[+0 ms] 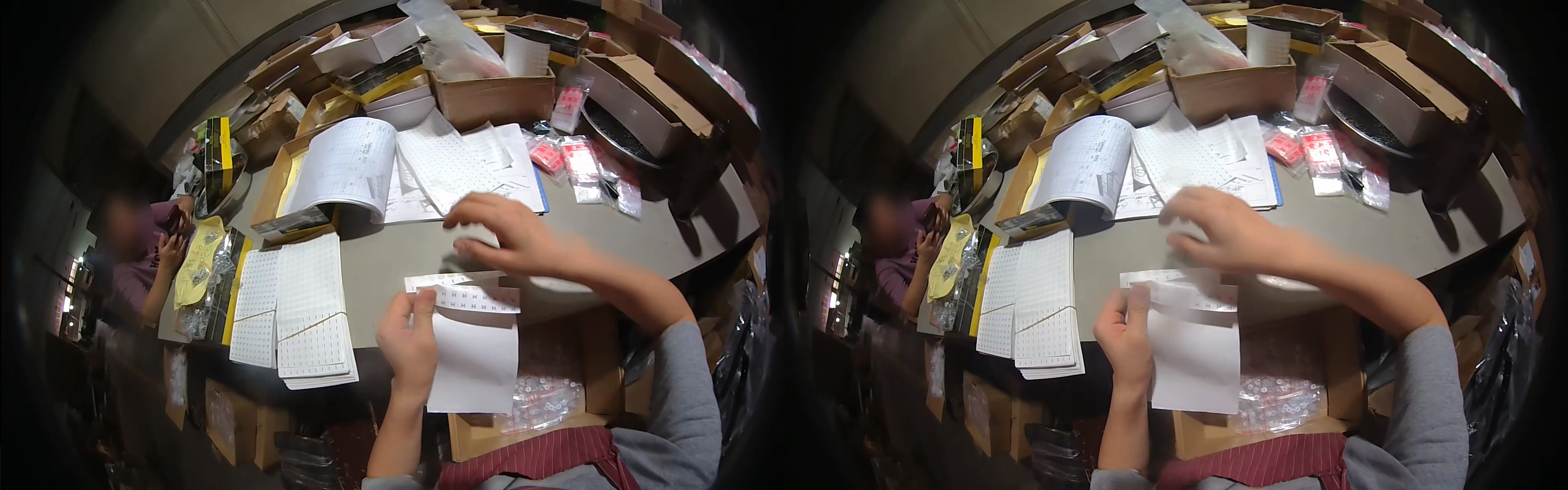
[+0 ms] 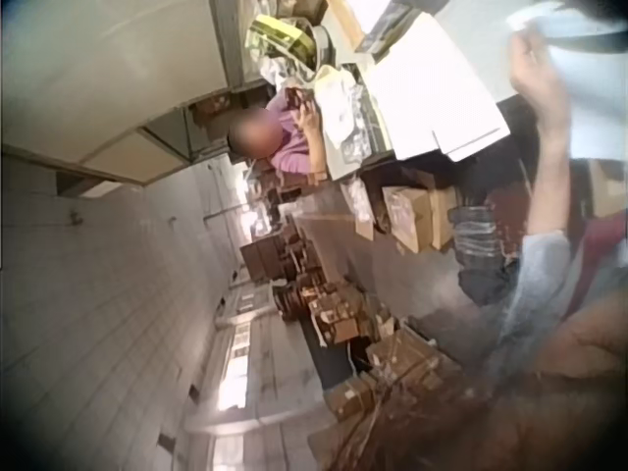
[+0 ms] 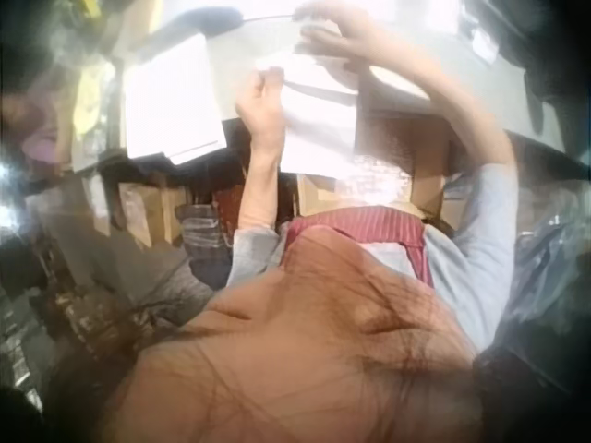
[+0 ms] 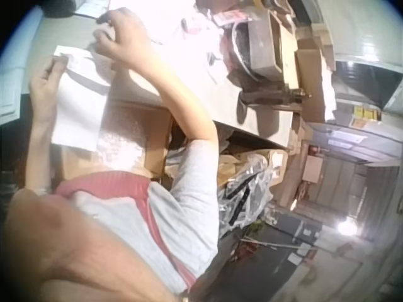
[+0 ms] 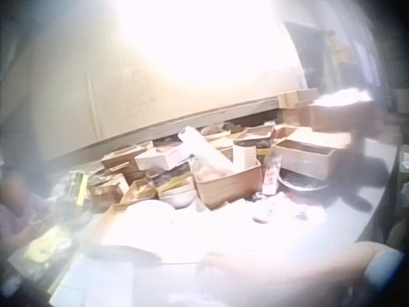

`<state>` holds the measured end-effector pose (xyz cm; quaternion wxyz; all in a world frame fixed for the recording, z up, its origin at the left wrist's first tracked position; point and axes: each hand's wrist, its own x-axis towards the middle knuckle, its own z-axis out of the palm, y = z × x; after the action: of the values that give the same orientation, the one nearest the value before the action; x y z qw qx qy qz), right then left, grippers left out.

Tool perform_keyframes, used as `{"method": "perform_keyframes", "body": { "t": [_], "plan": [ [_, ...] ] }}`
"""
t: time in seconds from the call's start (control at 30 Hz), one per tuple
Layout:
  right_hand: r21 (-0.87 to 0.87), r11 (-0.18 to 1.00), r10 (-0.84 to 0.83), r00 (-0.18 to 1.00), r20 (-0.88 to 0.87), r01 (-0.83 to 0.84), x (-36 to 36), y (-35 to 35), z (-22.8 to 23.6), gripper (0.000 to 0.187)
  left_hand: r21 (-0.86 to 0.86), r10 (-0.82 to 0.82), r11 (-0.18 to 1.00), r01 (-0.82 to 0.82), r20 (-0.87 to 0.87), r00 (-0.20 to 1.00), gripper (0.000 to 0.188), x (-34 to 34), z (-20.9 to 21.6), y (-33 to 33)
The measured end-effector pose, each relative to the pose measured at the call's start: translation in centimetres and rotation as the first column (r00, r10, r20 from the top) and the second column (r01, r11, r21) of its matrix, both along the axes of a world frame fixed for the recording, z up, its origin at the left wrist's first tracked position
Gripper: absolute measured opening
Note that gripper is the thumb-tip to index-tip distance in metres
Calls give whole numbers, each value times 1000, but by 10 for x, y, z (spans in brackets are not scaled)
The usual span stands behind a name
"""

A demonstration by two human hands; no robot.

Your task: The person repeatedly picks small white stickers from a sheet, peels them off, and places them into a small plastic bag on the table. The hands continue this one-at-a-time process throughout the clip, accumulating stickers in the bag.

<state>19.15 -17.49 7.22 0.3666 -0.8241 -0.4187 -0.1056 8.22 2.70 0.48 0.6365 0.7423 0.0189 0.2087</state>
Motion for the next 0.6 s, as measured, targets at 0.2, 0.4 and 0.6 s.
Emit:
{"method": "perform_keyframes", "body": {
  "t": [0.2, 0.4, 0.6],
  "plan": [
    [-275, 937, -141, 956, 259, 213, 81, 15, -42, 32, 38, -31, 999, 31, -6, 999, 29, 3, 4, 2],
    [-345, 936, 135, 828, 545, 75, 50, 6, -47, 16, 63, -123, 990, 123, -4, 992, 22, -3, 11, 8],
    [-362, 919, 284, 901, 327, -158, -17, -42, -12, 27, -96, -254, 964, 249, -34, 967, 12, -27, 13, 13]
  ]
}}
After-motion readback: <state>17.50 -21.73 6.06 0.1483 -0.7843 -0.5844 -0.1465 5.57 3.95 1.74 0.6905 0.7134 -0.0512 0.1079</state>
